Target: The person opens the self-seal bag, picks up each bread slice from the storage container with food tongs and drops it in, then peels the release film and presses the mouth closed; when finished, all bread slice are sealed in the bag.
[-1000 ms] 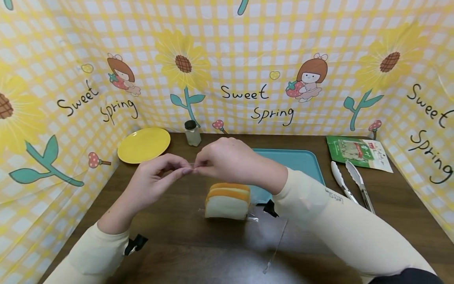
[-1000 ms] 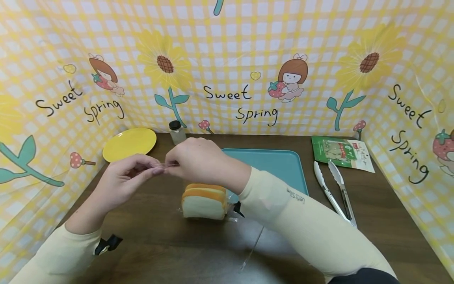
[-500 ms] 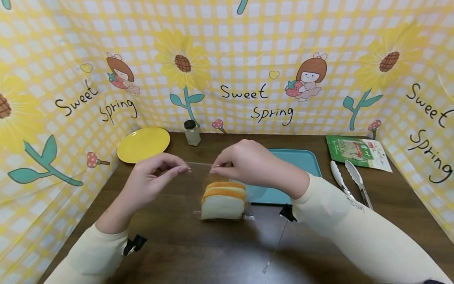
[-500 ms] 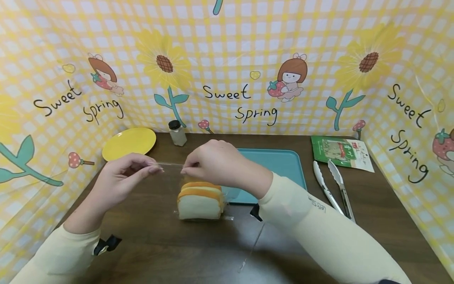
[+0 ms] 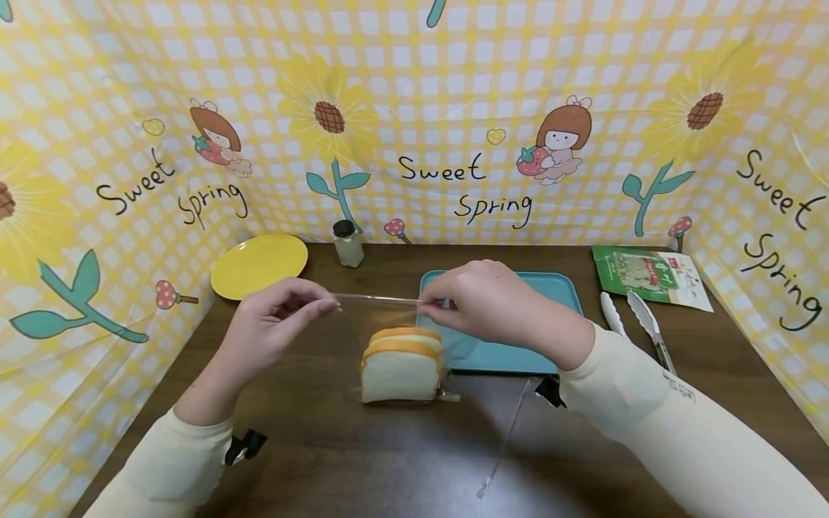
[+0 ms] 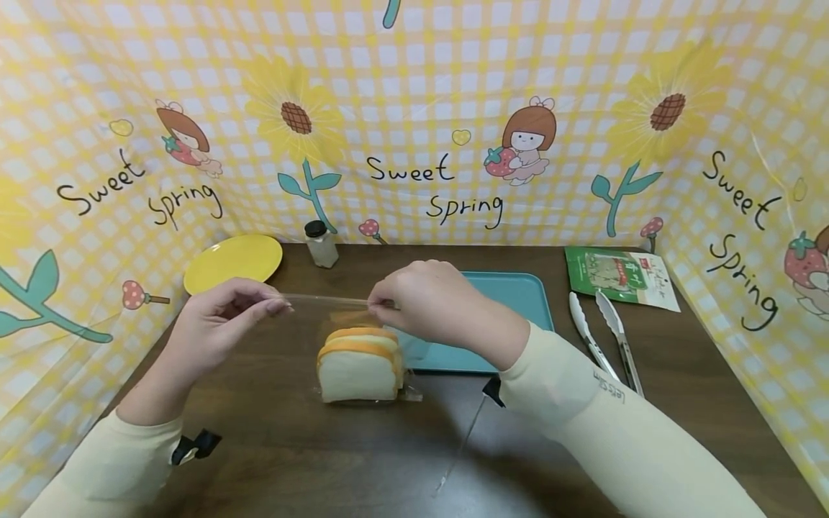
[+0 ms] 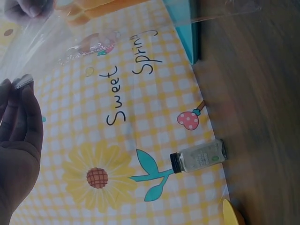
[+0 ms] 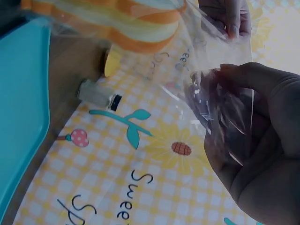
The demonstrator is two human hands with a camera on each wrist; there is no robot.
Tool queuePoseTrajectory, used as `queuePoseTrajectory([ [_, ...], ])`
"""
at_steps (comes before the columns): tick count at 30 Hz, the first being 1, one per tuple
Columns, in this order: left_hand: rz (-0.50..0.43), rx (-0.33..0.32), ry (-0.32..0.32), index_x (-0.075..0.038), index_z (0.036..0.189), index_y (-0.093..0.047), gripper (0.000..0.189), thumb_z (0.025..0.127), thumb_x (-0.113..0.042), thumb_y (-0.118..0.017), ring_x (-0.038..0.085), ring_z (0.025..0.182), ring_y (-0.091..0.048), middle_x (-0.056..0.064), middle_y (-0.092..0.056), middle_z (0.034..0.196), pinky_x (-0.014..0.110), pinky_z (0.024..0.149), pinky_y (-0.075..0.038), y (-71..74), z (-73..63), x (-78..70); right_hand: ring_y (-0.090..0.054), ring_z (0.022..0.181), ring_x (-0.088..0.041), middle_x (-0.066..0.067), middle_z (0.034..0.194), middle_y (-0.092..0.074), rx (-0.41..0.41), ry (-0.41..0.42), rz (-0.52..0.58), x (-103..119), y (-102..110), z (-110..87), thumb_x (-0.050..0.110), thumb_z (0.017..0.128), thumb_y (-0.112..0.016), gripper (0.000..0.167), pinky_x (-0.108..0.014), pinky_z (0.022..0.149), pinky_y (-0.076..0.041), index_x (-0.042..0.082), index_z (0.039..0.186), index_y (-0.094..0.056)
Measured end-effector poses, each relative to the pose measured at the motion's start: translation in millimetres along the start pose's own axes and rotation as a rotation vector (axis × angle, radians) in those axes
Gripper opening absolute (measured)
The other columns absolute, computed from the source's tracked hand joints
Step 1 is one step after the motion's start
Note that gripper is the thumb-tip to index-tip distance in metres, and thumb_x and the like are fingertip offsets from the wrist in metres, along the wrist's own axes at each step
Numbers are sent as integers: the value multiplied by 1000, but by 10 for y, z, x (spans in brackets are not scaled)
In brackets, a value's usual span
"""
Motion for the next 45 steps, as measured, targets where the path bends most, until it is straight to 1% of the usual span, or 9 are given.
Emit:
queuePoseTrajectory([
  [5, -17, -8, 24, -6, 106, -74, 27, 92, 17, -71, 4, 87, -74, -8, -80, 99, 16, 70, -57, 27, -9, 29, -57, 63, 2, 10, 83, -77, -13, 15, -14, -56, 6, -61, 18, 100, -77, 8, -22, 62, -50, 19, 93, -82],
  [11, -38, -1, 40, -5, 107, -74, 25, 95, 16, -69, 5, 90, -75, -3, -80, 100, 17, 74, -60, 32, -18, 45, -52, 62, 1, 11, 79, -71, 7, 6, -7, -116, 14, -136, 18, 102, -75, 10, -21, 62, -48, 18, 93, -79],
  [16, -31, -7, 63, -5, 108, -73, 23, 97, 14, -68, 8, 91, -76, -10, -79, 102, 18, 76, -61, 60, -32, 78, -51, 64, 1, 12, 81, -70, 2, 6, 2, -183, 39, -222, 20, 102, -75, 10, -22, 64, -47, 18, 94, -78],
  [24, -101, -11, 9, 4, 109, -70, 18, 98, 16, -64, 5, 94, -77, -13, -78, 104, 17, 81, -62, 117, -67, 121, -61, 70, 4, 10, 90, -80, -11, -5, 55, -291, 67, -347, 21, 101, -76, 8, -24, 67, -54, 20, 99, -84],
  [31, -149, -11, 6, 7, 109, -70, 16, 97, 18, -63, 5, 96, -78, -9, -79, 104, 20, 83, -63, 135, -84, 152, -56, 66, 5, 11, 89, -80, 1, -70, 79, -352, 56, -385, 24, 102, -75, 9, -22, 64, -50, 22, 99, -84],
  [34, -184, -70, 24, 12, 109, -68, 15, 97, 19, -62, 6, 92, -79, -6, -81, 101, 20, 79, -64, 233, -127, 209, -57, 68, 4, 12, 88, -78, -5, -83, 57, -417, 75, -445, 22, 103, -74, 9, -23, 65, -52, 22, 99, -83],
  [38, -302, -161, 4, 19, 107, -62, 12, 97, 24, -57, 10, 85, -80, 4, -82, 96, 19, 74, -62, 465, -227, 282, -64, 71, 2, 14, 81, -74, -34, -155, 86, -591, 144, -581, 18, 103, -73, 13, -24, 65, -54, 24, 94, -80],
  [42, -361, -122, -37, 22, 108, -58, 13, 97, 27, -52, 14, 87, -80, 10, -80, 99, 20, 75, -62, 607, -312, 306, -69, 73, 0, 14, 80, -74, -8, -229, 172, -696, 106, -649, 21, 105, -71, 14, -24, 64, -55, 24, 95, -80],
  [45, -365, -81, -45, 23, 111, -56, 15, 98, 27, -51, 16, 89, -79, 12, -80, 100, 22, 78, -62, 632, -337, 316, -69, 79, -1, 12, 91, -77, 58, -248, 202, -649, -43, -580, 30, 105, -71, 13, -25, 68, -57, 23, 110, -80],
])
Point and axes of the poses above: each hand's wrist, its own z-axis towards the middle knuckle, its own y-axis out of the back of the hand, x = y × z, the point moved 5 cm from there along z, towards the middle knuckle
